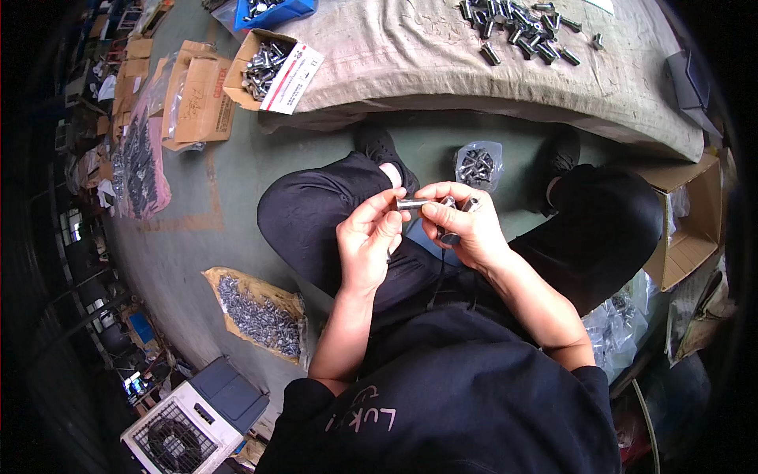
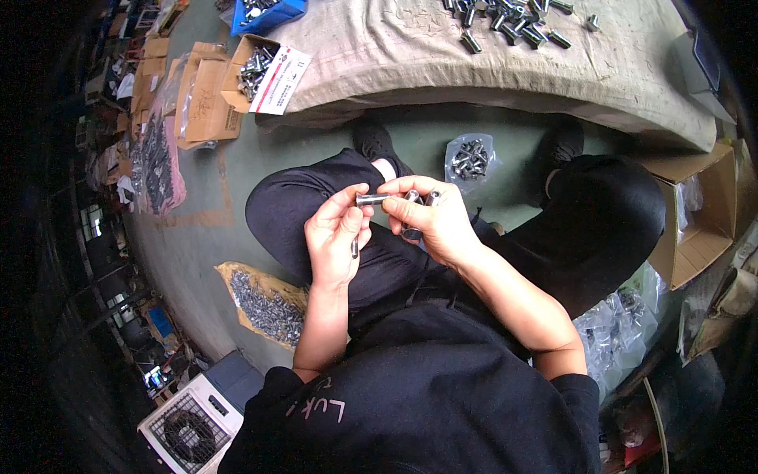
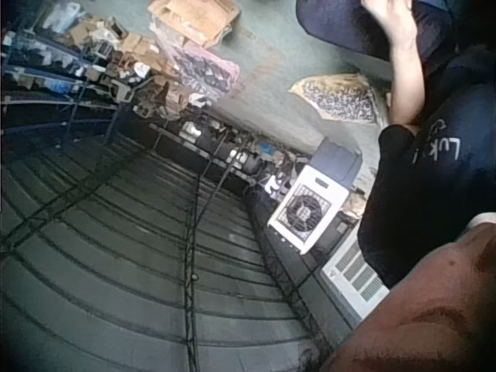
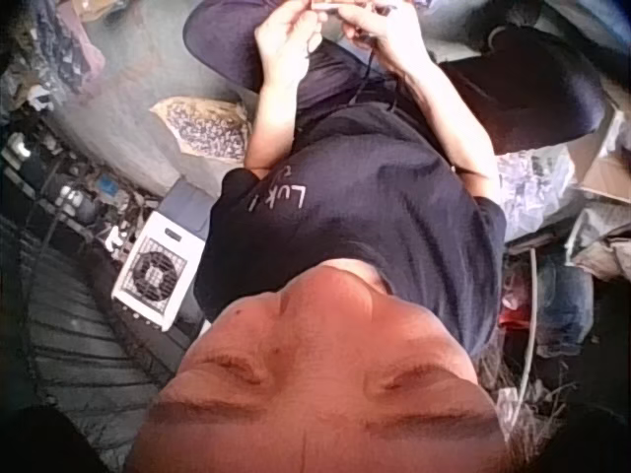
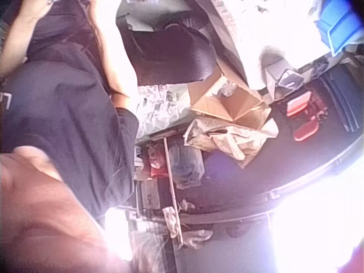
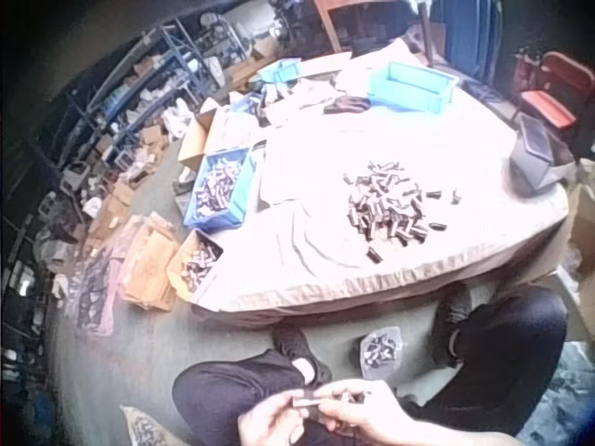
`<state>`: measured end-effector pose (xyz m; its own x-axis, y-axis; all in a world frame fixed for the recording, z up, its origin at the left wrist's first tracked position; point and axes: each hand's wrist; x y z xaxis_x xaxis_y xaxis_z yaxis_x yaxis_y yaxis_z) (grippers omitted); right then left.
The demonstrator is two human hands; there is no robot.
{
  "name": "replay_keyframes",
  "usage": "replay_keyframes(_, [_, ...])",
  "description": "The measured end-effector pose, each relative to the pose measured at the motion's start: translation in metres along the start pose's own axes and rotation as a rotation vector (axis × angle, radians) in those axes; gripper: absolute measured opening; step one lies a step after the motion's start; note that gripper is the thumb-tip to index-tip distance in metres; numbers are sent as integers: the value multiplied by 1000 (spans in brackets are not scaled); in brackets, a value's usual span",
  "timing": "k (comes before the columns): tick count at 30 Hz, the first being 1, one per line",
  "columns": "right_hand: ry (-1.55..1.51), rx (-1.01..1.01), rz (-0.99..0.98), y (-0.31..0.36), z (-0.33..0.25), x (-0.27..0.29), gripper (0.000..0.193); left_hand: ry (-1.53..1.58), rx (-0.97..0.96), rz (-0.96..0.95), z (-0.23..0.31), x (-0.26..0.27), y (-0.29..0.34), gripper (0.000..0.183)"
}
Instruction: The person picks up metal parts from the table and assembles them together by hand.
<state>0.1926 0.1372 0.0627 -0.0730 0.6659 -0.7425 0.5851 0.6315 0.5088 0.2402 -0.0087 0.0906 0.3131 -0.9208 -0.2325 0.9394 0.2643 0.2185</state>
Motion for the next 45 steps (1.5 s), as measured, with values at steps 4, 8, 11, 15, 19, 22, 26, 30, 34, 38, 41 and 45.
replay_keyframes(4, [83, 143, 31, 0, 3, -2, 17, 39, 9, 8, 4, -1, 0, 29])
replay_keyframes(8, [145, 192, 32, 0, 5, -2, 19, -51, -8, 19, 4, 2, -1, 26])
replay_keyframes(11, [97, 154, 27, 0, 4, -1, 20, -46, -18, 5, 7, -1, 0, 23])
replay_keyframes(15, [38, 151, 16, -1, 3, -1, 20, -261, -210, -71, 6, 0, -2, 26])
replay_keyframes(19, [40, 161, 24, -2, 4, -1, 22, -309, -249, -94, 10, -5, -2, 35])
replay_keyframes(22, [58, 185, 19, -2, 5, 1, 23, -149, -152, -63, 7, -2, -4, 41])
replay_keyframes(26, [62, 172, 24, 0, 3, -1, 20, -174, -142, -51, 6, -2, -4, 43])
replay_keyframes(30, [7, 108, -14, -1, 4, 1, 20, -256, -242, -105, 6, -2, -5, 45])
replay_keyframes(34, [-184, 57, -123, -5, 7, 5, 16, -180, -239, -122, 4, -4, -5, 45])
replay_keyframes(38, [-389, 14, -115, -5, 0, -2, 11, 155, -125, -38, 3, -4, -8, 41])
replay_keyframes(41, [-36, -82, -92, -7, 7, 4, 15, 35, -155, 12, -1, -4, -10, 53])
replay_keyframes(45, [265, 0, -95, -3, 15, -6, 18, -336, -377, 56, -7, -11, -9, 53])
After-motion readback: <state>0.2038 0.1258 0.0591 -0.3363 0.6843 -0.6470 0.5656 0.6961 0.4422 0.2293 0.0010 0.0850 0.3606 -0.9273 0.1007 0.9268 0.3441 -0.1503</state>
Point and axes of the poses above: each hand's wrist, its own y-axis away from the middle knuckle, its own x-axis out of the back of the hand, z = x × y, and after that the axes turned 9 degrees about -x, right-handed
